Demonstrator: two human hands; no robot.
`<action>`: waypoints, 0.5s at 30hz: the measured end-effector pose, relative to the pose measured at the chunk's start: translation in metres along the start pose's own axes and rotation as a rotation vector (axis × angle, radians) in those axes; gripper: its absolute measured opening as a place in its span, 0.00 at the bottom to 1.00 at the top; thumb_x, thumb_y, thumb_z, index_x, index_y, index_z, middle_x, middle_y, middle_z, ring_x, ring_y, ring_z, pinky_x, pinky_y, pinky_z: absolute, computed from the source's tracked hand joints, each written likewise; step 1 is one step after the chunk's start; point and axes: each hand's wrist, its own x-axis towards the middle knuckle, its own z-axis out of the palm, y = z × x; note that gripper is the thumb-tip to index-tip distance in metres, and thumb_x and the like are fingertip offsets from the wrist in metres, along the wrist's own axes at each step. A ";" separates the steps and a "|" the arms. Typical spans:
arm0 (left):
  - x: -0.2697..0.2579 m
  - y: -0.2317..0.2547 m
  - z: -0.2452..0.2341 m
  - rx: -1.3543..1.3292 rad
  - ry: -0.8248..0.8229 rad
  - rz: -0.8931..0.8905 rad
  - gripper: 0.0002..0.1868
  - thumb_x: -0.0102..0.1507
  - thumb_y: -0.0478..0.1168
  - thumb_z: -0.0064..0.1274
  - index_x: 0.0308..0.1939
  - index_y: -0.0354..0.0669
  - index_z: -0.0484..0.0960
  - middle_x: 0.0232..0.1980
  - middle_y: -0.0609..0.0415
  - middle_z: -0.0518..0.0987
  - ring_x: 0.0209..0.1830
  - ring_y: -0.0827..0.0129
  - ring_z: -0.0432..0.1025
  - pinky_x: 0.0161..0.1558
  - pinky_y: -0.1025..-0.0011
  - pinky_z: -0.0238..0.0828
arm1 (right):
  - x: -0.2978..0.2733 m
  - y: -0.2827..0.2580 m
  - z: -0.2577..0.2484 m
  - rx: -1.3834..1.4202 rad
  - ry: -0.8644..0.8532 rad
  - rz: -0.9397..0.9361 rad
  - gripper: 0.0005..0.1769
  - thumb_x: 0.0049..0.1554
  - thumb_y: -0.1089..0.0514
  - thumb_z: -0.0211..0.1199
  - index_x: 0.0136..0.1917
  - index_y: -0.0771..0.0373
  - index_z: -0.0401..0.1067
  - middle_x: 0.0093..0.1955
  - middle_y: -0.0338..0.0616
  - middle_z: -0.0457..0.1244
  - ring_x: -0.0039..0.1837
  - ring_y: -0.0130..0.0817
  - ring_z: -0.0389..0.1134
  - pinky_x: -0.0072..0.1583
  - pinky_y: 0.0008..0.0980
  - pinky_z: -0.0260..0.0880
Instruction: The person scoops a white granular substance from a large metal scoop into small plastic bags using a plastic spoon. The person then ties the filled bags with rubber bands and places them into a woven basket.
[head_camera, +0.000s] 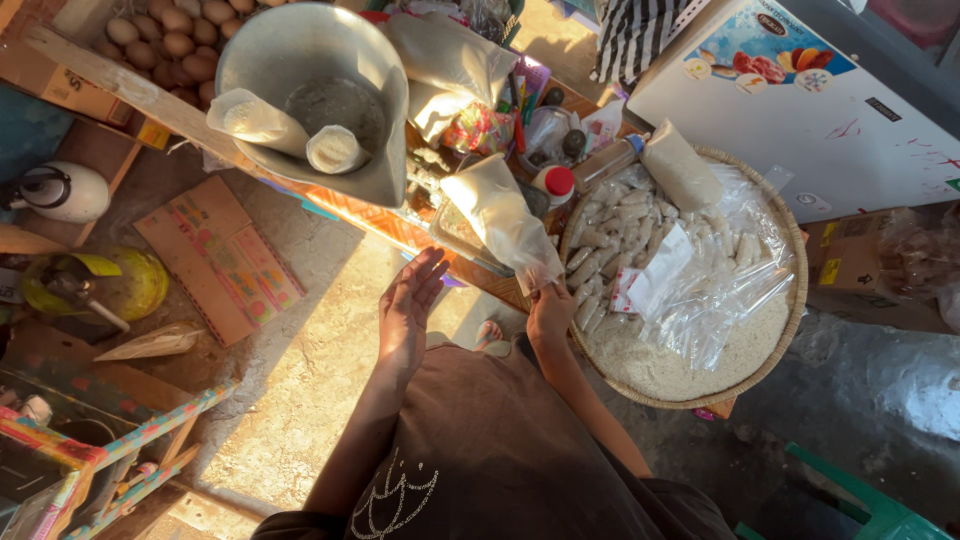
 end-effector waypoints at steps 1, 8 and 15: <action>0.000 0.000 0.000 -0.003 -0.006 0.006 0.34 0.71 0.58 0.43 0.71 0.35 0.69 0.73 0.41 0.71 0.75 0.53 0.66 0.74 0.57 0.59 | 0.004 0.000 -0.003 0.066 0.010 0.016 0.10 0.60 0.68 0.60 0.54 0.75 0.76 0.47 0.44 0.70 0.43 0.28 0.67 0.46 0.27 0.68; 0.001 0.000 0.003 -0.022 0.007 -0.016 0.31 0.72 0.55 0.41 0.71 0.33 0.69 0.72 0.41 0.72 0.74 0.53 0.66 0.74 0.57 0.59 | 0.006 -0.016 -0.016 0.146 0.173 0.049 0.03 0.60 0.68 0.63 0.48 0.72 0.73 0.39 0.43 0.65 0.38 0.30 0.66 0.43 0.29 0.71; 0.000 0.000 0.006 -0.052 -0.028 -0.017 0.29 0.74 0.52 0.39 0.71 0.32 0.68 0.72 0.40 0.72 0.74 0.53 0.66 0.74 0.58 0.60 | -0.002 -0.030 -0.011 0.154 0.239 0.098 0.07 0.59 0.67 0.65 0.51 0.71 0.75 0.40 0.43 0.67 0.40 0.31 0.69 0.43 0.27 0.72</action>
